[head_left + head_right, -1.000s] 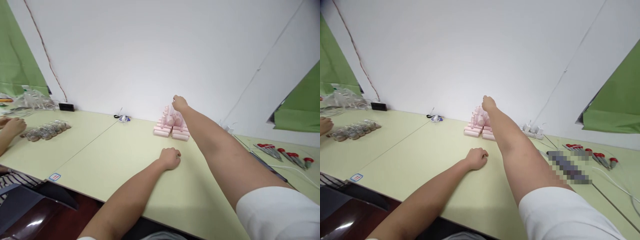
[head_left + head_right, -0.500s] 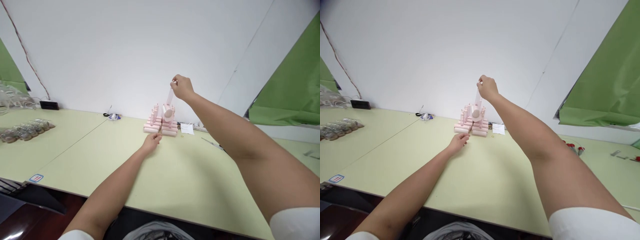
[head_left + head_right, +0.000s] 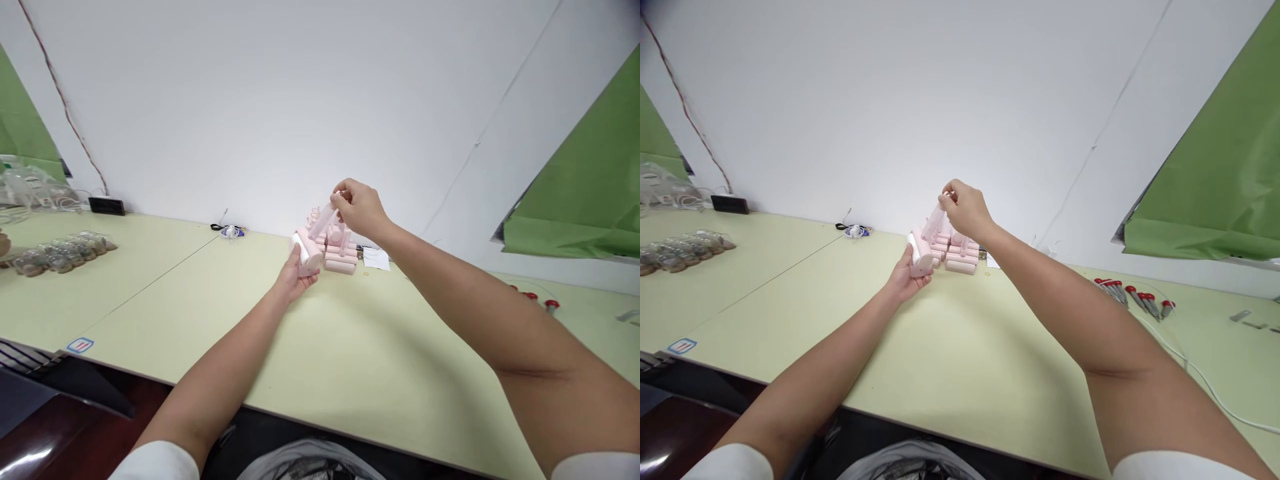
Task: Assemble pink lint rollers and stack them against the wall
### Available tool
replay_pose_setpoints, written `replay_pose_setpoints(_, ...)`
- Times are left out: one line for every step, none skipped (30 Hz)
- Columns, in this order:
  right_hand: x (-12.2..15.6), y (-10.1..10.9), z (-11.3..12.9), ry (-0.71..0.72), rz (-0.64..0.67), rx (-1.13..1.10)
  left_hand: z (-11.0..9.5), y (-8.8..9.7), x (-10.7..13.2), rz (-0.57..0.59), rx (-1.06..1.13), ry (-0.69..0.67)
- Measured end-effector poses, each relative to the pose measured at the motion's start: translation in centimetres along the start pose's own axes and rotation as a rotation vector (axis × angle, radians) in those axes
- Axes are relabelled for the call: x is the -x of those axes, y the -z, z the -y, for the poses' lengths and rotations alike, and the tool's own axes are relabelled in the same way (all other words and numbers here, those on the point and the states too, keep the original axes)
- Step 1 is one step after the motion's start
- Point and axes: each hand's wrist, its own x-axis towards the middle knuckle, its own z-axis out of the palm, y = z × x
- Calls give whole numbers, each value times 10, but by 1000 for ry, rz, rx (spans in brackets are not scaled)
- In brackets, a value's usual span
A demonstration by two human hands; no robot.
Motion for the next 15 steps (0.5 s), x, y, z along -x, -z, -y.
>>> replay_pose_setpoints(0,-2,-1,-5,-33,-45,-5,6,-2,-1,-52,-27)
replay_pose_setpoints(1,-5,-2,-12,-70,-88,-10,13,-3,-11,-166,-46)
replay_pose_setpoints(2,-6,-4,-20,-108,-126,-13,20,-4,-33,-331,-63)
replay_pose_setpoints(4,-7,-6,-28,-147,-156,-16,27,-6,-72,-528,-66)
replay_pose_setpoints(7,-7,-9,-36,-187,-179,-17,34,-6,-116,-711,-61)
replay_pose_setpoints(11,-6,-13,-42,-229,-195,-18,40,-7,-152,-850,-58)
replay_pose_setpoints(15,-5,-17,-46,-267,-206,-18,46,-8,-177,-959,-63)
replay_pose_setpoints(21,-2,-21,-52,-302,-215,-17,51,-8,-187,-1046,-81)
replay_pose_setpoints(27,0,-27,-60,-326,-218,-16,54,-9,-183,-1122,-110)
replay_pose_setpoints(34,3,-32,-71,-341,-219,-14,56,-9,-172,-1203,-143)
replay_pose_setpoints(41,5,-38,-86,-343,-220,-11,57,-10,-152,-1277,-176)
replay_pose_setpoints(48,7,-45,-103,-336,-223,-9,57,-10,-125,-1333,-203)
replay_pose_setpoints(56,8,-51,-129,-322,-228,-5,56,-11,-98,-1368,-223)
replay_pose_setpoints(64,9,-58,-161,-303,-230,-2,55,-12,-70,-1391,-237)
replay_pose_setpoints(72,8,-64,-194,-293,-236,0,53,-12,-46,-1411,-252)
